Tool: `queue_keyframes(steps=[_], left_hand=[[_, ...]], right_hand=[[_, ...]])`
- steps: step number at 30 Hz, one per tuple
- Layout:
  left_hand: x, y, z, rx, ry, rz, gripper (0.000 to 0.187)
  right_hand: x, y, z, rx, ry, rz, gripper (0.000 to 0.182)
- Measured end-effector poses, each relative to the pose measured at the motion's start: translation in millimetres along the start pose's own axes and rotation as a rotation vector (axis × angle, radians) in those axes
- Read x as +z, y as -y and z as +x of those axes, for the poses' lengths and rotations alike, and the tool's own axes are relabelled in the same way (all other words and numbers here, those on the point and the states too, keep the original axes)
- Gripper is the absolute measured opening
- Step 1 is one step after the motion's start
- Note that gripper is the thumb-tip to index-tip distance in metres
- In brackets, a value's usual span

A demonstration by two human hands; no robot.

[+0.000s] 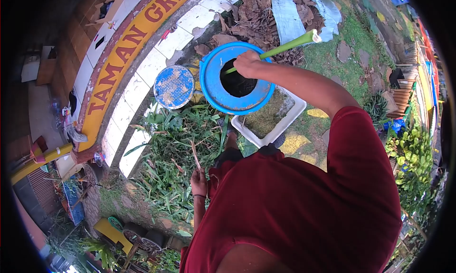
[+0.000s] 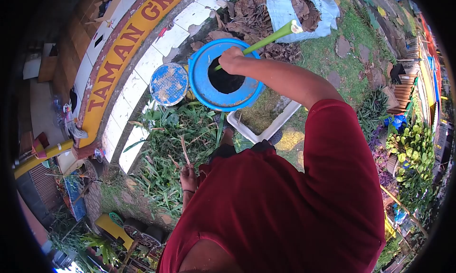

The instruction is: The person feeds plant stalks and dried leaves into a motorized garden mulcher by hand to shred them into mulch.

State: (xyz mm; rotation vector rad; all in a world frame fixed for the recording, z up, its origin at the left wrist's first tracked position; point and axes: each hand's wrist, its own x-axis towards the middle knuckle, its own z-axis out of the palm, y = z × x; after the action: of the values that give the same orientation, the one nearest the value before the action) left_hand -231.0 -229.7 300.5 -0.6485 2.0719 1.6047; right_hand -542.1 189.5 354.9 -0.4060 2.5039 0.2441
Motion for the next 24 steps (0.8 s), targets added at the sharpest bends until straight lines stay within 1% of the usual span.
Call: queue_keyframes(steps=[1, 2, 3, 5, 6, 7, 9, 10, 11, 13, 14, 15, 17, 18, 20, 23, 24], left_hand=[[0.3, -0.3, -0.7, 0.018, -0.003, 0.049, 0.019], [0.0, -0.7, -1.3, 0.036, -0.011, 0.097, 0.019], [-0.5, 1.6, -1.1, 0.033, -0.014, 0.096, 0.019], [-0.7, 4.9, 2.9, 0.049, -0.007, 0.094, 0.020], [-1.6, 2.2, 2.9, 0.049, -0.009, 0.094, 0.020], [-1.3, -1.9, 2.2, 0.036, -0.013, 0.104, 0.020], [0.3, -5.7, 2.9, 0.024, -0.020, 0.110, 0.020], [-0.4, -6.8, 3.4, 0.038, -0.020, 0.117, 0.020], [-2.0, -7.2, 2.4, 0.050, -0.020, 0.125, 0.020], [-2.5, -16.9, -3.3, 0.033, -0.027, 0.114, 0.020], [-2.4, -20.1, -4.4, 0.021, -0.031, 0.100, 0.020], [-3.0, -16.5, -3.7, 0.021, -0.036, 0.096, 0.020], [-7.0, -1.3, -3.1, -0.012, -0.053, 0.057, 0.020], [-8.9, 8.1, -1.5, -0.011, -0.054, 0.053, 0.020], [-12.4, 23.6, 2.0, 0.023, -0.056, 0.047, 0.020], [-15.7, 18.4, 2.5, -0.005, -0.050, 0.078, 0.020], [-19.4, 17.2, 3.5, -0.020, -0.043, 0.156, 0.021]], right_hand=[[12.6, -5.1, 3.4, 0.042, -0.047, -0.057, 0.024], [26.0, -5.8, 7.2, 0.086, -0.066, -0.148, 0.015], [34.2, -2.4, 10.0, 0.081, -0.065, -0.148, 0.015], [47.4, 1.2, 17.4, -0.042, 0.251, -0.339, 0.019], [37.8, 9.7, 10.5, -0.161, 0.377, -0.297, 0.025], [23.1, 16.9, 3.7, -0.162, 0.377, -0.299, 0.025], [0.5, 26.7, -2.7, -0.096, 0.212, -0.112, 0.023], [-0.9, 22.8, 3.3, -0.096, 0.075, -0.031, 0.018], [-2.6, 17.5, 8.2, -0.102, 0.074, -0.030, 0.018], [-0.1, 4.3, 13.8, 0.023, -0.139, -0.021, 0.013], [3.1, -1.1, 12.9, 0.011, -0.148, -0.103, 0.013], [3.4, -2.5, 12.2, 0.006, -0.150, -0.107, 0.013], [4.7, -0.2, 12.0, 0.021, 0.025, -0.334, 0.022], [2.1, 0.9, 10.7, 0.020, 0.024, -0.338, 0.022], [-10.7, 2.4, 5.6, 0.053, 0.018, -0.244, 0.024], [-42.6, 0.4, -7.3, 0.033, -0.013, -0.222, 0.024], [-51.9, -2.3, -11.8, 0.024, -0.011, -0.228, 0.024]])
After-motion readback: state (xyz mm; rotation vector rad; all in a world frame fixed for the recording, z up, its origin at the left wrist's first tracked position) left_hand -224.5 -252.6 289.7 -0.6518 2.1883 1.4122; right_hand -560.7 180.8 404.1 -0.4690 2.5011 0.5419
